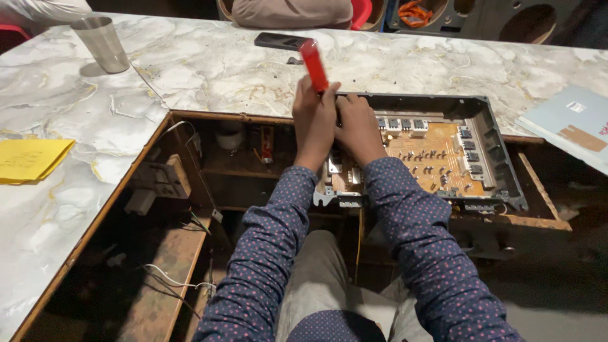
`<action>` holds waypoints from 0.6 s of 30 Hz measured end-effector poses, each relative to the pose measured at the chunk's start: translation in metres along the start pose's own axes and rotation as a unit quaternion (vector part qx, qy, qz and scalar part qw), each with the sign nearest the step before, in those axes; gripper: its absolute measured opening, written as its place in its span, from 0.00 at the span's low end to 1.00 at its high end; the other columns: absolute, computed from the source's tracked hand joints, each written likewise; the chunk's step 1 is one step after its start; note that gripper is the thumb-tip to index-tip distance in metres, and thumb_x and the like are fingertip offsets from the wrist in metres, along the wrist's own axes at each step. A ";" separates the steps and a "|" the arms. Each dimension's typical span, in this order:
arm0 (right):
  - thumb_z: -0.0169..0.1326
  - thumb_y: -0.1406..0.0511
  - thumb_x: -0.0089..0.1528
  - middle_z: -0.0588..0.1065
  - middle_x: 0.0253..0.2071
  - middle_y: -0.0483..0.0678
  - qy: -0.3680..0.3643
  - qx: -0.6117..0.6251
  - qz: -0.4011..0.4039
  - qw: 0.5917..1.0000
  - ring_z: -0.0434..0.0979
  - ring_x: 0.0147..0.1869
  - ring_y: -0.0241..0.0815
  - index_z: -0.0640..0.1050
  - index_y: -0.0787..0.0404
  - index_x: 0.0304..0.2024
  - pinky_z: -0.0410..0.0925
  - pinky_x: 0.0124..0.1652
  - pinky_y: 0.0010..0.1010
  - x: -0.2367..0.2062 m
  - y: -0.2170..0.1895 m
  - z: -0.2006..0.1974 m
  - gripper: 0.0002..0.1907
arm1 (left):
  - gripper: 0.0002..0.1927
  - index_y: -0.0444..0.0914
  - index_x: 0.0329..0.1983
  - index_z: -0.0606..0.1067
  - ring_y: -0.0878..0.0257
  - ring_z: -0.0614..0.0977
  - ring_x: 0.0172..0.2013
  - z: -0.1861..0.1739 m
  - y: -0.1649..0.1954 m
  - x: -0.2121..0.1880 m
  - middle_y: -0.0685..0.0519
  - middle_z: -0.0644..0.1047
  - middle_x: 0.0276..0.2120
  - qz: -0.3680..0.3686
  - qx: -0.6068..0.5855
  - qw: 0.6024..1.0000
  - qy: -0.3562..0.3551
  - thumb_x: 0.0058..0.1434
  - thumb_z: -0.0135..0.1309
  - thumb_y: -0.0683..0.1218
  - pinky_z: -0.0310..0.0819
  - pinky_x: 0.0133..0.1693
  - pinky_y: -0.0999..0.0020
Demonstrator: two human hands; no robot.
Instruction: The person removes the back cover of a microwave oven using a screwdriver, then proceeds to unscrew and remove several screws from the internal circuit board. They continue to manipulate the board and components within the microwave casing.
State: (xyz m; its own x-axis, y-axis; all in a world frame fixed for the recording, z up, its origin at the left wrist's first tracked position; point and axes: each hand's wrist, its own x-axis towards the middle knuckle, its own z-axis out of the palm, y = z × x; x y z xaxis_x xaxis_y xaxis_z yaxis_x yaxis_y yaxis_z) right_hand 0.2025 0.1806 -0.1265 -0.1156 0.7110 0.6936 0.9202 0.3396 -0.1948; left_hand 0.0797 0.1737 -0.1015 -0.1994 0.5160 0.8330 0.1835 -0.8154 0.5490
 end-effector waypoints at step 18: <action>0.62 0.70 0.54 0.80 0.32 0.55 0.034 0.046 0.130 0.990 0.81 0.39 0.52 0.82 0.62 0.33 0.72 0.42 0.39 0.082 0.115 -0.024 0.05 | 0.10 0.34 0.43 0.65 0.49 0.75 0.37 -0.004 0.011 0.002 0.44 0.69 0.38 -0.065 -0.012 0.996 -0.065 0.71 0.53 0.44 0.70 0.41 0.57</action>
State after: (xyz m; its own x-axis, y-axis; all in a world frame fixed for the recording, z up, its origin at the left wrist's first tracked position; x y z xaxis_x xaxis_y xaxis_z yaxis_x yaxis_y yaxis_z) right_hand 0.3074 0.2634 -0.0751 0.1496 0.7394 0.6564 0.8775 0.2066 -0.4327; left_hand 0.0773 0.1644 -0.0938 -0.0936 0.6465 0.7572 0.1402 -0.7444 0.6529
